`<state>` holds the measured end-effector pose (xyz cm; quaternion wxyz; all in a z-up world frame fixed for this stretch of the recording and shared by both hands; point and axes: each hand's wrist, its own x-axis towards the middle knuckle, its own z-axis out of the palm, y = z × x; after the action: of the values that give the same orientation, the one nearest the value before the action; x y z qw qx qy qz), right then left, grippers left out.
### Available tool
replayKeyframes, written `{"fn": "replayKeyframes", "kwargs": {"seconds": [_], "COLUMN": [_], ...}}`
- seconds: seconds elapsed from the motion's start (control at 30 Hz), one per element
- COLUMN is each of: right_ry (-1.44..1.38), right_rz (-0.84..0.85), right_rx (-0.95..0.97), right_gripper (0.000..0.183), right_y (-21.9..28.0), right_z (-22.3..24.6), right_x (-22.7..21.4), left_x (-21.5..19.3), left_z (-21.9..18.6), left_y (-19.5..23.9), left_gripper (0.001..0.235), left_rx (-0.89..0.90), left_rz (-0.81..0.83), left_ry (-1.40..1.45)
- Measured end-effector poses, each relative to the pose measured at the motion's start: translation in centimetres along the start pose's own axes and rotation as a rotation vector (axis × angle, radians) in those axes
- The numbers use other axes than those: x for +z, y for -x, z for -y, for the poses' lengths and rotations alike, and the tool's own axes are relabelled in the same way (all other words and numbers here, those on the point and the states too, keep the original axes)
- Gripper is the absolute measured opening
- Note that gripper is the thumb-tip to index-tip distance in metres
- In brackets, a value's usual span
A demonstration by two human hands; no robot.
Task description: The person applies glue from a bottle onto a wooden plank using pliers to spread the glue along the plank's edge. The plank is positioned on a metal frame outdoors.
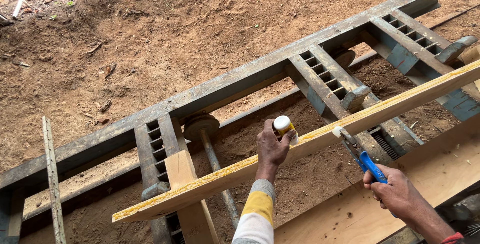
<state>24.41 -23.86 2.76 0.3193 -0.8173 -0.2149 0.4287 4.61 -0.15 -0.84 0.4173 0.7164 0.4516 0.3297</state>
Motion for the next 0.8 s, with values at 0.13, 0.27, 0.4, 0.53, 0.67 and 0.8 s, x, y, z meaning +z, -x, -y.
{"fn": "replayKeyframes", "kwargs": {"seconds": [0.13, 0.27, 0.4, 0.53, 0.67, 0.8], "right_ry": [-0.029, -0.036, -0.071, -0.087, -0.094, -0.083], "right_rz": [0.011, 0.011, 0.013, 0.023, 0.058, 0.04], "right_rx": [0.011, 0.02, 0.055, 0.066, 0.098, 0.07], "right_gripper": [0.004, 0.007, 0.009, 0.01, 0.012, 0.008], "right_y": [-0.3, -0.9, -1.3, -1.3, -1.2, -0.8], "right_z": [-0.7, -1.3, -1.8, -2.1, -2.1, -1.9], "right_x": [-0.2, -0.9, -1.1, -0.7, -0.3, 0.1], "left_x": [1.0, 2.1, 3.3, 3.7, 3.5, 2.3], "left_z": [0.3, 0.5, 1.2, 2.3, 3.3, 3.9], "left_y": [-0.4, -1.0, -1.8, -2.1, -2.0, -1.3], "left_gripper": [0.048, 0.049, 0.051, 0.052, 0.05, 0.047], "left_rx": [-0.013, -0.036, -0.125, -0.164, -0.171, -0.16], "left_rz": [-0.02, -0.028, -0.031, -0.031, 0.025, 0.057], "left_ry": [0.042, 0.058, 0.097, 0.12, 0.089, 0.128]}}
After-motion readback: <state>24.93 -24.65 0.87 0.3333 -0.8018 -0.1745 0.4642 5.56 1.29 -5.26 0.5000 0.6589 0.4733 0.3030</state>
